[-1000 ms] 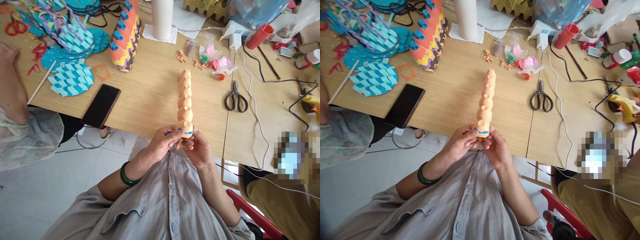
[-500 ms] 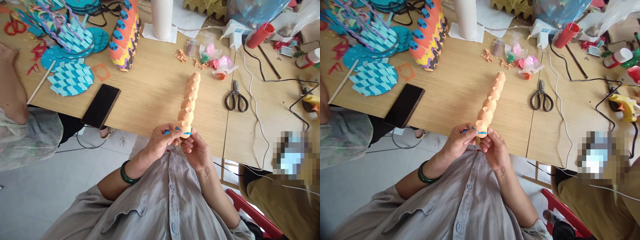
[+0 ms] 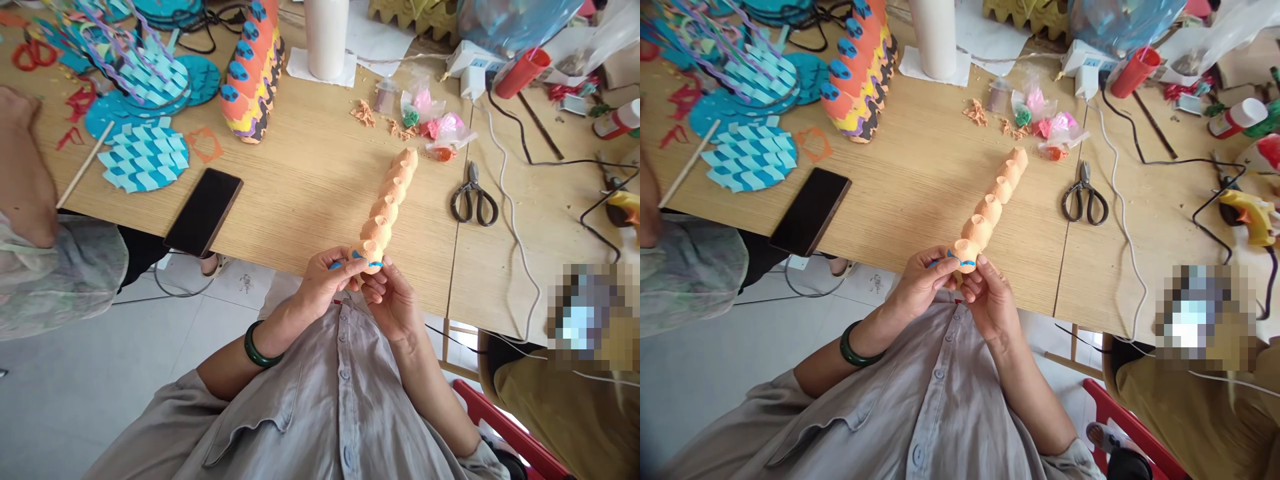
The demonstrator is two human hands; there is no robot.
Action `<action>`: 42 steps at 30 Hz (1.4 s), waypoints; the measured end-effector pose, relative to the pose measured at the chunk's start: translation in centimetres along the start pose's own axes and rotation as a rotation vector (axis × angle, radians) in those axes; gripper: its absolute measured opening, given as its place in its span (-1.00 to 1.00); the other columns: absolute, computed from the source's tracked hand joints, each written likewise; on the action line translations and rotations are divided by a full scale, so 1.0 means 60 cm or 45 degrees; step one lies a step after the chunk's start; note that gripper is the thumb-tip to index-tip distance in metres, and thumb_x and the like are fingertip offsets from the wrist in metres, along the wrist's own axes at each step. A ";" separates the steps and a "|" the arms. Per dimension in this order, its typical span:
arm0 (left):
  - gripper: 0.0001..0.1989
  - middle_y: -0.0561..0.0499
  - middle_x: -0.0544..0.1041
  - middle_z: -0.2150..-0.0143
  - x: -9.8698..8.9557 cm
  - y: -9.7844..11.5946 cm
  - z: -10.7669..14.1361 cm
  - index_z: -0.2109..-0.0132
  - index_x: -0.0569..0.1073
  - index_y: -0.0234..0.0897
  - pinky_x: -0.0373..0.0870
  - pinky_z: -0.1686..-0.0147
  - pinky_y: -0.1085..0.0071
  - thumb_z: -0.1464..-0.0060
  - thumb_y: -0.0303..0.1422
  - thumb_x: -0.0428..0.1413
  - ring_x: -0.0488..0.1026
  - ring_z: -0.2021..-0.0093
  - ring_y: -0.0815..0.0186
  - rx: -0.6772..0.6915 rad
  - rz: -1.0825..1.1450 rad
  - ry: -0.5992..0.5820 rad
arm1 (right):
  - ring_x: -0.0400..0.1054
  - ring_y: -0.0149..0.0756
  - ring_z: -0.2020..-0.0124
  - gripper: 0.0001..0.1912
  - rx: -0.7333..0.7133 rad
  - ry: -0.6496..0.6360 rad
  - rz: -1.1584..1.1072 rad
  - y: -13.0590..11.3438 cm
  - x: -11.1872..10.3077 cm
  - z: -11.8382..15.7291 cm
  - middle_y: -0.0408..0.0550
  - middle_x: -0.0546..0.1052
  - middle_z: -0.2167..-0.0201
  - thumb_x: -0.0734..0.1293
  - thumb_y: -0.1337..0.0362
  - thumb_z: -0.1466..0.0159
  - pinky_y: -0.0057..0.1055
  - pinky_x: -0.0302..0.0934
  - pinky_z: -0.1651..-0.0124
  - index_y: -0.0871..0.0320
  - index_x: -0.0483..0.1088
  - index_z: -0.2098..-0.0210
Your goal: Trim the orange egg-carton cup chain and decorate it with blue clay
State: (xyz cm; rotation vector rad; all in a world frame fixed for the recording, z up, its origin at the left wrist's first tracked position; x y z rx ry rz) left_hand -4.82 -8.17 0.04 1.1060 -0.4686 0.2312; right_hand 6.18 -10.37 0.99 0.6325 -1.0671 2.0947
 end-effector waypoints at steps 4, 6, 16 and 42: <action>-0.64 0.22 0.23 0.67 0.008 -0.001 -0.001 0.35 0.59 -0.33 0.40 0.48 0.51 0.03 -0.09 0.41 0.10 0.63 0.55 -0.046 0.109 -0.104 | -0.06 -0.60 0.65 -0.57 0.008 -0.050 -0.034 -0.002 0.007 -0.005 -0.37 0.11 0.63 0.62 0.16 -0.08 -0.66 0.22 0.58 0.14 0.31 0.56; -0.62 0.22 0.22 0.67 0.012 0.002 -0.001 0.33 0.61 -0.33 0.40 0.49 0.51 0.03 -0.07 0.41 0.06 0.63 0.55 -0.043 0.160 -0.193 | -0.04 -0.60 0.65 -0.57 0.014 -0.043 -0.045 -0.004 0.007 -0.005 -0.36 0.12 0.63 0.63 0.18 -0.06 -0.66 0.22 0.59 0.14 0.30 0.56; -0.67 0.20 0.21 0.60 0.005 0.010 0.005 0.22 0.67 -0.29 0.44 0.42 0.49 -0.09 -0.08 0.35 0.06 0.60 0.54 -0.044 0.076 -0.246 | -0.05 -0.60 0.64 -0.61 -0.001 0.036 -0.056 -0.005 0.000 -0.006 -0.35 0.17 0.61 0.62 0.20 -0.09 -0.70 0.10 0.66 0.13 0.31 0.50; -0.66 0.19 0.35 0.58 0.006 -0.004 0.005 0.32 0.61 -0.34 0.38 0.50 0.54 0.10 -0.16 0.45 0.09 0.63 0.59 -0.176 0.175 -0.113 | 0.03 -0.58 0.63 -0.58 -0.192 0.019 0.068 -0.001 -0.003 0.002 -0.34 0.16 0.64 0.63 0.13 -0.07 -0.63 0.15 0.61 0.15 0.35 0.57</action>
Point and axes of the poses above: each hand's wrist, its own z-axis away from the middle knuckle, its own x-axis out of the palm, y = z × x, the point moved 6 cm from there along -z, towards the middle knuckle
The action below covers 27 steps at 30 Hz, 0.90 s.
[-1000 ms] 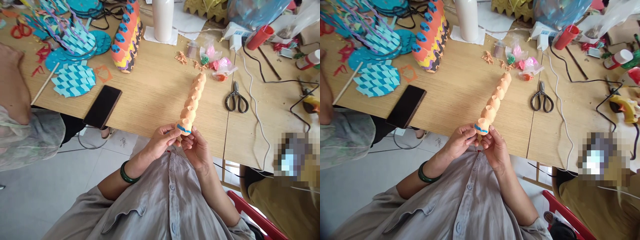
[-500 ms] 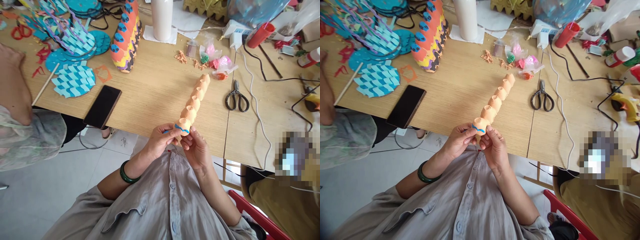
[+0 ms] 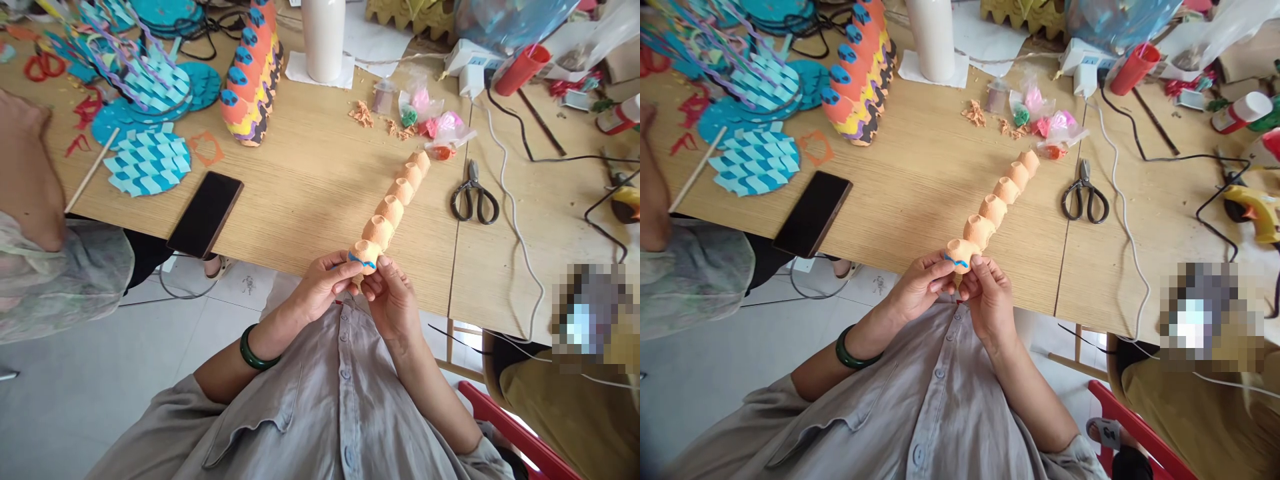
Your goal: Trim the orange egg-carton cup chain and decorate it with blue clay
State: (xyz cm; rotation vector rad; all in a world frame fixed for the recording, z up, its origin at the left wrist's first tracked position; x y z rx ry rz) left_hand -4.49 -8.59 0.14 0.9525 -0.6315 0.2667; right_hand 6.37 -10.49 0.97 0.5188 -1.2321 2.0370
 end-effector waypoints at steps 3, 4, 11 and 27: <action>-0.63 0.25 0.20 0.65 0.005 -0.003 0.003 0.27 0.60 -0.33 0.40 0.48 0.53 0.07 -0.12 0.44 0.07 0.63 0.57 -0.019 0.074 -0.116 | 0.04 -0.59 0.63 -0.58 0.001 0.012 0.002 -0.001 -0.002 0.000 -0.33 0.19 0.63 0.63 0.12 -0.07 -0.63 0.14 0.62 0.16 0.36 0.57; -0.61 0.25 0.17 0.66 0.007 -0.004 0.003 0.27 0.60 -0.33 0.40 0.48 0.53 0.08 -0.11 0.44 0.07 0.63 0.56 -0.026 0.087 -0.136 | 0.04 -0.59 0.63 -0.57 -0.003 0.012 0.005 -0.001 -0.002 0.000 -0.33 0.19 0.63 0.63 0.12 -0.07 -0.63 0.14 0.61 0.16 0.35 0.57; -0.61 0.18 0.35 0.57 0.004 -0.004 0.000 0.34 0.60 -0.35 0.39 0.52 0.56 0.12 -0.11 0.47 0.07 0.64 0.62 0.014 0.084 -0.039 | 0.08 -0.57 0.64 -0.55 -0.011 -0.024 0.055 0.003 0.000 0.000 -0.33 0.19 0.64 0.60 0.08 -0.12 -0.60 0.16 0.60 0.13 0.31 0.58; -0.61 0.18 0.30 0.61 -0.004 -0.008 0.004 0.44 0.56 -0.33 0.37 0.55 0.52 0.13 -0.09 0.45 0.16 0.63 0.55 0.063 -0.038 0.170 | 0.12 -0.54 0.63 -0.55 -0.077 0.018 0.151 0.001 -0.005 0.006 -0.32 0.20 0.65 0.58 0.06 -0.15 -0.55 0.19 0.55 0.12 0.30 0.58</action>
Point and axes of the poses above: each hand's wrist, its own z-axis away from the middle knuckle, its own x-axis out of the palm, y = z × x, the point moved 6 cm from there along -z, towards the middle knuckle
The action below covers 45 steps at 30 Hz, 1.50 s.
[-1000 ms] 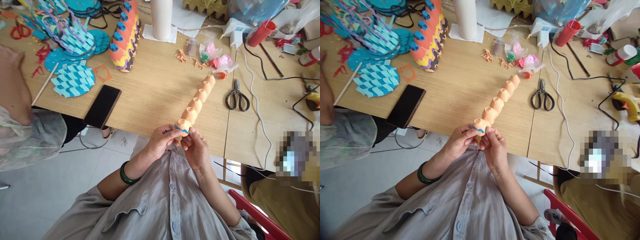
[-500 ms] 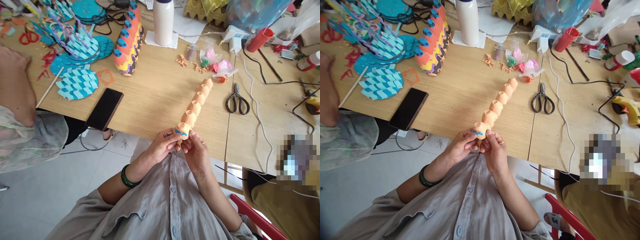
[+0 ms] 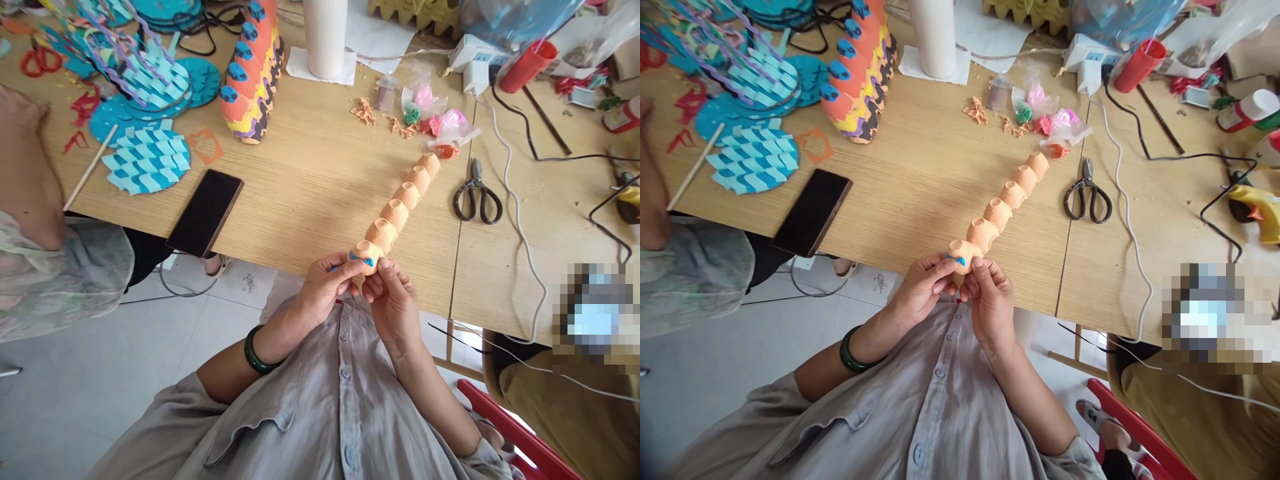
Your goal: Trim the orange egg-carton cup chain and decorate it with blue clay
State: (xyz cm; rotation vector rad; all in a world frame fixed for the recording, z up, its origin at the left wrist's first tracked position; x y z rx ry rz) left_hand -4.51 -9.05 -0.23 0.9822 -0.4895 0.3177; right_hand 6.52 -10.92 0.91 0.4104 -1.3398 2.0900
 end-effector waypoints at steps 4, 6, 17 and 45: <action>-0.60 0.18 0.32 0.61 -0.001 -0.002 0.000 0.42 0.56 -0.32 0.38 0.56 0.48 0.15 -0.08 0.45 0.17 0.64 0.53 -0.006 -0.016 0.032 | 0.14 -0.54 0.64 -0.56 -0.004 0.005 0.005 0.001 0.000 0.001 -0.33 0.20 0.65 0.57 0.07 -0.15 -0.54 0.20 0.56 0.12 0.30 0.57; -0.60 0.19 0.30 0.62 -0.001 -0.002 0.000 0.41 0.56 -0.32 0.38 0.56 0.48 0.16 -0.08 0.45 0.18 0.64 0.53 -0.011 -0.026 0.040 | 0.14 -0.54 0.64 -0.56 -0.005 0.009 0.004 0.002 0.000 0.001 -0.33 0.21 0.65 0.58 0.07 -0.15 -0.54 0.19 0.56 0.12 0.31 0.57; -0.63 0.20 0.40 0.55 -0.004 0.015 -0.002 0.42 0.55 -0.33 0.40 0.55 0.55 0.25 -0.21 0.50 0.07 0.64 0.63 0.012 0.116 0.107 | 0.35 -0.45 0.45 -0.70 -0.508 0.109 0.663 -0.049 -0.026 0.006 -0.18 0.44 0.42 0.34 0.04 -0.41 -0.46 0.34 0.37 0.11 0.48 0.33; -0.70 0.09 0.60 0.42 0.014 0.021 0.012 0.33 0.61 -0.30 0.56 0.26 0.46 0.14 -0.24 0.49 0.46 0.47 0.51 0.041 0.143 -0.095 | 0.54 -0.25 0.16 -0.64 -1.491 0.041 1.436 -0.086 0.025 0.067 -0.05 0.59 0.13 0.37 0.48 -0.32 -0.30 0.57 0.28 -0.02 0.47 -0.04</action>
Point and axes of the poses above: each hand's wrist, its own z-axis away from the middle knuckle, its own x-axis out of the palm, y = z × x, the point moved 6 cm from there along -z, towards the middle knuckle
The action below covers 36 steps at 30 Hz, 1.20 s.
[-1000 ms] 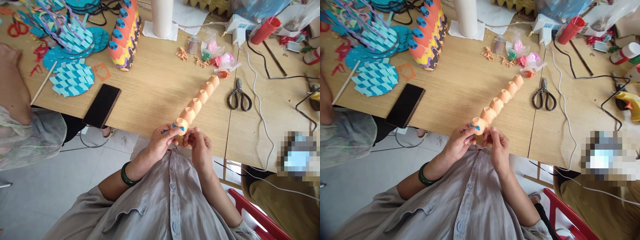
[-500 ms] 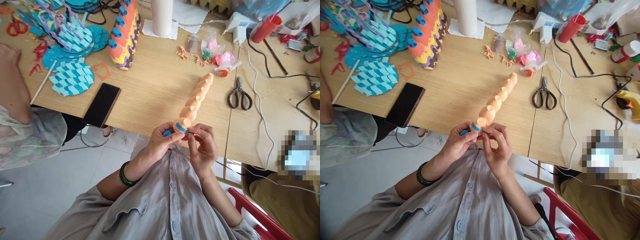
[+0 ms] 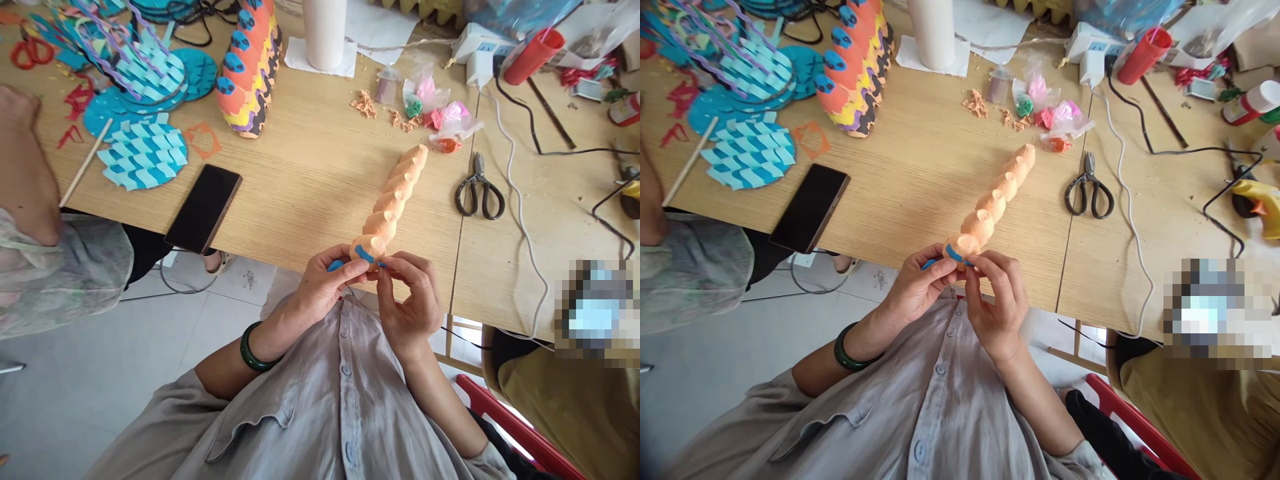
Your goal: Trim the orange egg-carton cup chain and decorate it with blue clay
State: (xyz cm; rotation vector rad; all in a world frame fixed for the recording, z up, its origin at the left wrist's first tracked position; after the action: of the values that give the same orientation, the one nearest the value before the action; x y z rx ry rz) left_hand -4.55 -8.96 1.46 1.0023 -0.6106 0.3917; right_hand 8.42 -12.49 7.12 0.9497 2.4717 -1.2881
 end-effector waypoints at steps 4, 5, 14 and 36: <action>-0.68 0.09 0.61 0.43 0.003 -0.002 -0.001 0.32 0.63 -0.29 0.56 0.25 0.48 0.18 -0.24 0.51 0.52 0.45 0.48 -0.006 0.008 0.011 | 0.54 -0.26 0.19 -0.71 -0.021 -0.018 0.086 -0.005 0.000 -0.004 -0.05 0.56 0.16 0.37 0.46 -0.34 -0.27 0.56 0.26 -0.01 0.48 0.02; -0.67 0.09 0.61 0.43 0.003 -0.003 -0.001 0.32 0.62 -0.29 0.56 0.26 0.49 0.19 -0.24 0.51 0.53 0.44 0.47 -0.004 0.006 0.010 | 0.54 -0.26 0.19 -0.71 -0.025 -0.026 0.087 -0.006 0.001 -0.005 -0.05 0.56 0.16 0.37 0.46 -0.34 -0.27 0.55 0.26 -0.01 0.48 0.02; -0.67 0.12 0.52 0.49 0.000 0.003 0.002 0.39 0.56 -0.31 0.47 0.35 0.52 0.17 -0.22 0.50 0.45 0.46 0.48 0.047 -0.117 0.096 | 0.51 -0.27 0.18 -0.64 -0.005 -0.091 0.030 -0.005 0.011 0.001 -0.03 0.54 0.12 0.36 0.48 -0.33 -0.26 0.56 0.25 -0.01 0.42 -0.06; -0.63 0.11 0.54 0.39 0.001 -0.001 0.003 0.32 0.55 -0.30 0.46 0.31 0.52 0.20 -0.25 0.51 0.45 0.39 0.48 0.068 -0.085 0.042 | 0.53 -0.34 0.17 -0.71 0.049 -0.107 -0.060 -0.005 0.010 -0.005 -0.07 0.54 0.13 0.36 0.50 -0.34 -0.36 0.60 0.24 0.02 0.46 0.04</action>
State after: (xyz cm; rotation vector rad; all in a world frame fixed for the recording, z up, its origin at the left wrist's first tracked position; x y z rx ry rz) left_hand -4.51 -9.15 1.55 1.0626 -0.5376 0.3667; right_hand 7.79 -12.12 7.21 0.8324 2.4276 -1.3656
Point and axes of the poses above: each hand's wrist, its own z-axis away from the middle knuckle, its own x-axis out of the palm, y = z × x, the point moved 6 cm from there along -z, towards the middle knuckle
